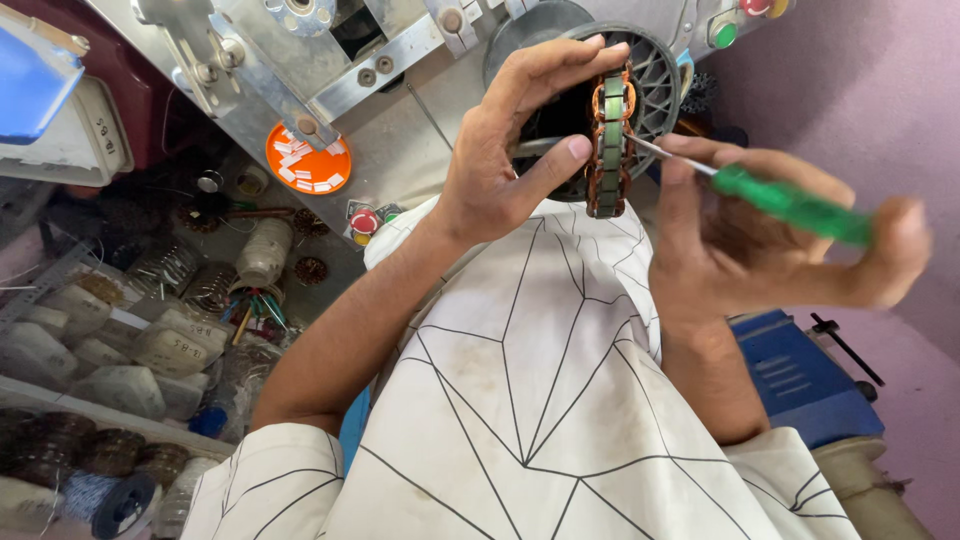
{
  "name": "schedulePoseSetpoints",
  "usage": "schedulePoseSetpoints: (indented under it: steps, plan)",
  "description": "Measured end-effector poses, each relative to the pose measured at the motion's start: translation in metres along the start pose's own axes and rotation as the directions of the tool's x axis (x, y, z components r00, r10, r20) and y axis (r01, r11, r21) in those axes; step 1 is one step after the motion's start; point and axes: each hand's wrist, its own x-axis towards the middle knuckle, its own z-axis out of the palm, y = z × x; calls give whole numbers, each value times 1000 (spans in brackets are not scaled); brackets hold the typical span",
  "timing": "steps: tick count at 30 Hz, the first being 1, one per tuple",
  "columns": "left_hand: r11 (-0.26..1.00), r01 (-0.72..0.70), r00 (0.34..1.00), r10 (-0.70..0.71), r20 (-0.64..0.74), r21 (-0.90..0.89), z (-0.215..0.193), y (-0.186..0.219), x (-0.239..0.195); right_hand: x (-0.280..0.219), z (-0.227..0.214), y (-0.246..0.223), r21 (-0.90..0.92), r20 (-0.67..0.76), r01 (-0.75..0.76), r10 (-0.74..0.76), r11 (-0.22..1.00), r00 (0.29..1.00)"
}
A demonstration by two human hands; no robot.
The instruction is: The person handles a stator core by hand, uses scissors to cut a wire, and uses a screwdriver to manipulate or align wires within the stator slots.
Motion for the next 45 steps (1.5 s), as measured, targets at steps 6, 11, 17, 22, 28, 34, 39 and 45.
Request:
schedulePoseSetpoints:
  steps: [6, 11, 17, 22, 28, 34, 39, 45]
  plan:
    - [962, -123, 992, 117, 38, 244, -2, 10, 3, -21, -28, 8, 196, -40, -405, 420, 893, 907]
    - [778, 208, 978, -183, -103, 593, 17, 22, -2, -28, -58, 29, 280, 3, -455, 473, 845, 881]
    - [853, 73, 995, -97, 20, 517, 21, 13, 3, -7, -54, 45, 210, 268, -751, 702, 626, 660]
    - [817, 8, 1000, -5, -6, 577, 32, 23, 0, 5, -34, 35, -112, 466, -742, 694, 661, 549]
    - [782, -148, 988, 148, 51, 606, 36, 14, -9, -2, -42, 29, -64, 503, -778, 694, 625, 515]
    - [698, -175, 983, 166, 80, 694, 35, -6, -8, -4, -47, 24, 48, 339, -714, 662, 698, 669]
    - [684, -180, 981, 177, 78, 707, 38, -9, -11, -10, -54, 2, 318, 28, -585, 609, 746, 792]
    - [824, -108, 994, 73, 85, 556, 27, 13, -5, -24, -46, 0, 193, 1, -351, 357, 916, 934]
